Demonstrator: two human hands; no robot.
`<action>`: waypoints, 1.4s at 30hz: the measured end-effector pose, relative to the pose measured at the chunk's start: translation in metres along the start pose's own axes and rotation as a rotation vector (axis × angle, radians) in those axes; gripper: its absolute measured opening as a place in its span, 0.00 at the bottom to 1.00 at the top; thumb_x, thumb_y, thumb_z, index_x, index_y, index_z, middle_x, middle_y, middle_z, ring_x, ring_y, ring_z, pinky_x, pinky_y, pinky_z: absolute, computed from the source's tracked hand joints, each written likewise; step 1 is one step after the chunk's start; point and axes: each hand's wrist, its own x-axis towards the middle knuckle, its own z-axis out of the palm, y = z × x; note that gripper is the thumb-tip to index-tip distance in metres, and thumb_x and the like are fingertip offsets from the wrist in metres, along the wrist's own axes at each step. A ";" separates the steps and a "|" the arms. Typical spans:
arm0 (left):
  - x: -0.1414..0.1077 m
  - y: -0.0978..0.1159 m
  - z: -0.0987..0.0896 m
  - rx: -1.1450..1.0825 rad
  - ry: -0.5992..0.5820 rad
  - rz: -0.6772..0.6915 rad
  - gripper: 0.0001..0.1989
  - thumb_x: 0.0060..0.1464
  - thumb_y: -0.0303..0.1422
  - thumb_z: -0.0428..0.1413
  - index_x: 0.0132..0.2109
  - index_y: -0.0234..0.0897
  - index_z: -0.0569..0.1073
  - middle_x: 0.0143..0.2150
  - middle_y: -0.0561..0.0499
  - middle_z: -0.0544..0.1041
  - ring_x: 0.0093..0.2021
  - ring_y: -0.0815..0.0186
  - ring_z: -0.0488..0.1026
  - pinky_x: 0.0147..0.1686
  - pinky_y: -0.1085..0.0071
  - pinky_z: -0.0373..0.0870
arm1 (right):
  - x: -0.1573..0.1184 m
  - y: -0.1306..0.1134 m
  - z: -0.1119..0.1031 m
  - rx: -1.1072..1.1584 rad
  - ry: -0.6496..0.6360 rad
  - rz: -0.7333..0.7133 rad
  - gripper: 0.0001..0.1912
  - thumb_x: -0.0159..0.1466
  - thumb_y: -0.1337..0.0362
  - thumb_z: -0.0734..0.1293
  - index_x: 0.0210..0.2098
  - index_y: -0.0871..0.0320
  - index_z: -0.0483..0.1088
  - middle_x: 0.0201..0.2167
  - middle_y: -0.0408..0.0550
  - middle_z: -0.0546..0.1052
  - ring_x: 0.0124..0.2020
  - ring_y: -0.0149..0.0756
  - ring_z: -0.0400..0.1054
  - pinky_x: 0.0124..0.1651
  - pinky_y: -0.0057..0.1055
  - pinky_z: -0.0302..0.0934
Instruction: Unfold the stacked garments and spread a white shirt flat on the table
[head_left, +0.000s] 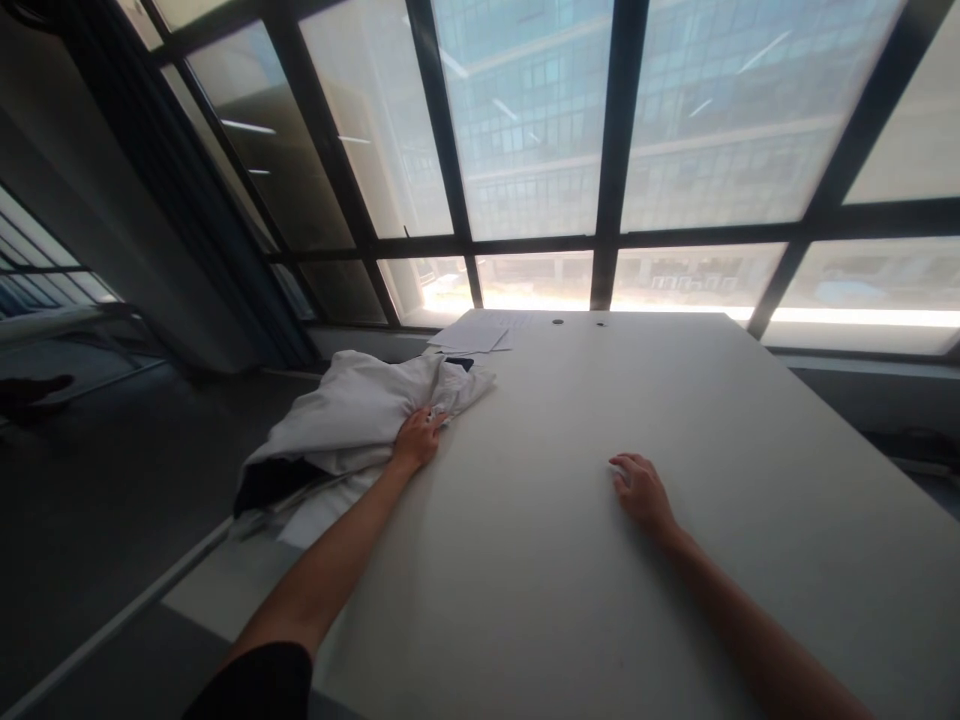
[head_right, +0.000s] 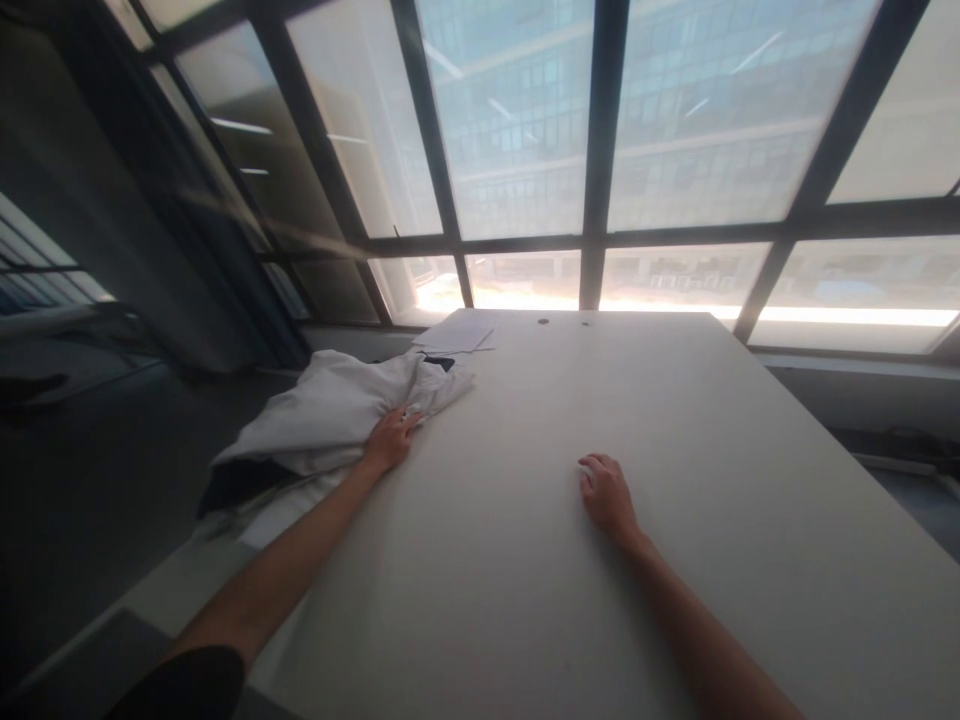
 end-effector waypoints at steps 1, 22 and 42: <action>0.001 0.006 -0.003 0.002 0.007 -0.026 0.23 0.61 0.26 0.50 0.61 0.45 0.74 0.66 0.47 0.68 0.65 0.55 0.63 0.66 0.58 0.57 | 0.000 0.000 0.000 -0.005 0.000 -0.005 0.17 0.62 0.68 0.61 0.47 0.61 0.76 0.48 0.57 0.77 0.53 0.46 0.67 0.60 0.42 0.60; -0.023 0.176 0.033 -0.577 -0.110 0.293 0.16 0.60 0.30 0.56 0.55 0.38 0.77 0.60 0.46 0.76 0.62 0.60 0.70 0.65 0.62 0.62 | 0.006 0.038 -0.009 -0.323 0.016 0.034 0.21 0.66 0.64 0.60 0.53 0.64 0.74 0.58 0.67 0.72 0.61 0.53 0.65 0.65 0.48 0.57; 0.017 0.034 0.004 0.012 0.224 -0.359 0.18 0.59 0.32 0.54 0.54 0.36 0.77 0.58 0.39 0.74 0.57 0.48 0.68 0.55 0.53 0.64 | 0.009 0.024 -0.013 -0.291 0.012 0.081 0.20 0.65 0.66 0.61 0.54 0.61 0.74 0.59 0.61 0.73 0.62 0.49 0.63 0.67 0.46 0.54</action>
